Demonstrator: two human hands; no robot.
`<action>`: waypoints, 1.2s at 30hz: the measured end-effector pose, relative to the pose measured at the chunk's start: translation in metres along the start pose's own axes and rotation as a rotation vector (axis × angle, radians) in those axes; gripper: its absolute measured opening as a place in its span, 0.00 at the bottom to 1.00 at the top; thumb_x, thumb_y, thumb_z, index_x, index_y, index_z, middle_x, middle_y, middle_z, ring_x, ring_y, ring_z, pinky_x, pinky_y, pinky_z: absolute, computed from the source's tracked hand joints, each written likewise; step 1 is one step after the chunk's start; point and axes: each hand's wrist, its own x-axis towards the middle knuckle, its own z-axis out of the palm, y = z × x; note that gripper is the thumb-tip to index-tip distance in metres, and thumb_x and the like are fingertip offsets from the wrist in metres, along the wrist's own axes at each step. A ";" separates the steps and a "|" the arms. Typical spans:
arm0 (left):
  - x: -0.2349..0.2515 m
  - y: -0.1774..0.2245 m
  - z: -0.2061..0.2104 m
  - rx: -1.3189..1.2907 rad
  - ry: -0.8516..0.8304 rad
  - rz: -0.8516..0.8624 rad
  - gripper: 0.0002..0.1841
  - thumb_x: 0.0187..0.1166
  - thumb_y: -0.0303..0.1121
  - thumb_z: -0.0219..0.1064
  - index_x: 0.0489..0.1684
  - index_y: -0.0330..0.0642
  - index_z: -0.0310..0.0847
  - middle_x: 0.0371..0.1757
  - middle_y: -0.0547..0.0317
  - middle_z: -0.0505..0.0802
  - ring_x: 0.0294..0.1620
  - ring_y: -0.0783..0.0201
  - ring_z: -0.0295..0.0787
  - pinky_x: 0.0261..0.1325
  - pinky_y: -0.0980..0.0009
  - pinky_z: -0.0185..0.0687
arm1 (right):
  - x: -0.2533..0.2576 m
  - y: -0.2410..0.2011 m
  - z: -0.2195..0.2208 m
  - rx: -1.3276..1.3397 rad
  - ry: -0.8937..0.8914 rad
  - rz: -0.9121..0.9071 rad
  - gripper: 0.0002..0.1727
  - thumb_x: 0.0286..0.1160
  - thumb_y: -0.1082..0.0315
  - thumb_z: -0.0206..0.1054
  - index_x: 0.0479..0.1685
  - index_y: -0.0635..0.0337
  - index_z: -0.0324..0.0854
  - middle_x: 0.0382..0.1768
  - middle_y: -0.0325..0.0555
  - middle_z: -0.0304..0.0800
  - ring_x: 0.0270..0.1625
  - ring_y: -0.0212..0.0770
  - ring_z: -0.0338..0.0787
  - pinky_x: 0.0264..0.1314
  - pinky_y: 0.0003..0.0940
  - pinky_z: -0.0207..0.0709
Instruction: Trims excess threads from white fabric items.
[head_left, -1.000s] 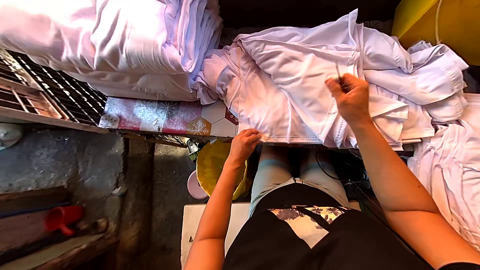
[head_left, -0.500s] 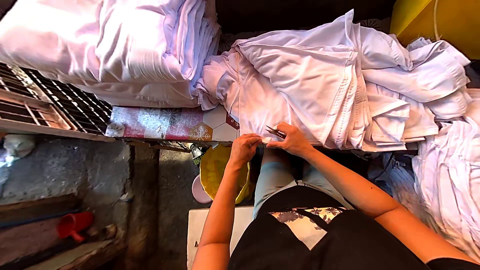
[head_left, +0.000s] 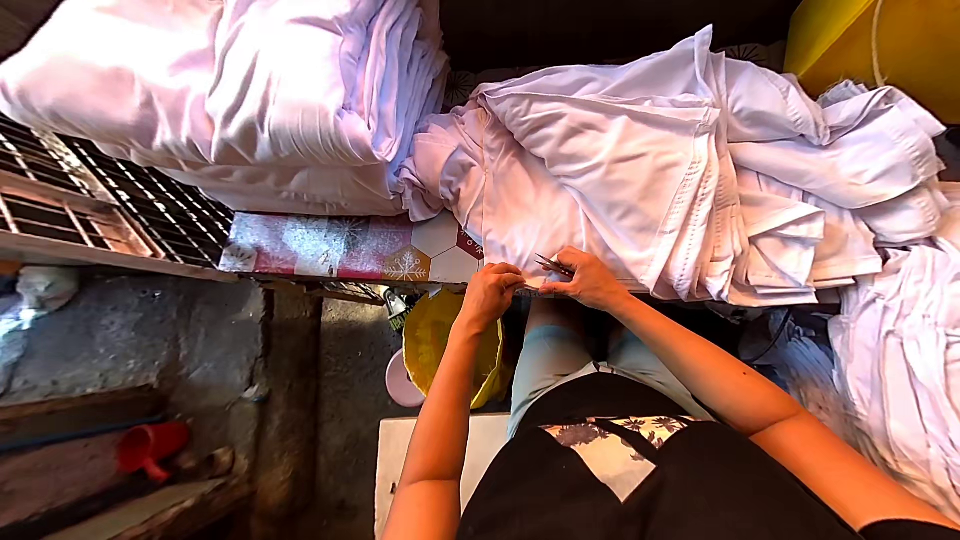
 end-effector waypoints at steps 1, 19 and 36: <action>0.001 0.001 0.000 -0.012 0.010 -0.005 0.07 0.75 0.20 0.69 0.36 0.35 0.95 0.49 0.47 0.96 0.54 0.46 0.92 0.61 0.47 0.84 | 0.000 -0.003 0.000 -0.033 -0.006 0.006 0.25 0.59 0.52 0.87 0.40 0.65 0.88 0.46 0.50 0.87 0.42 0.43 0.86 0.45 0.45 0.81; 0.041 0.057 -0.017 -1.039 0.301 -0.520 0.08 0.84 0.22 0.62 0.56 0.42 0.78 0.34 0.68 0.93 0.31 0.77 0.89 0.39 0.77 0.86 | 0.041 -0.034 -0.132 -0.200 0.425 0.221 0.19 0.85 0.60 0.66 0.46 0.74 0.85 0.44 0.65 0.87 0.48 0.60 0.89 0.52 0.63 0.78; 0.037 0.082 0.000 -0.796 0.366 -0.545 0.08 0.80 0.22 0.68 0.52 0.37 0.78 0.33 0.66 0.92 0.31 0.78 0.87 0.41 0.78 0.84 | 0.000 -0.055 -0.028 -0.051 0.244 0.041 0.11 0.76 0.68 0.74 0.34 0.69 0.88 0.34 0.55 0.88 0.36 0.50 0.88 0.41 0.51 0.82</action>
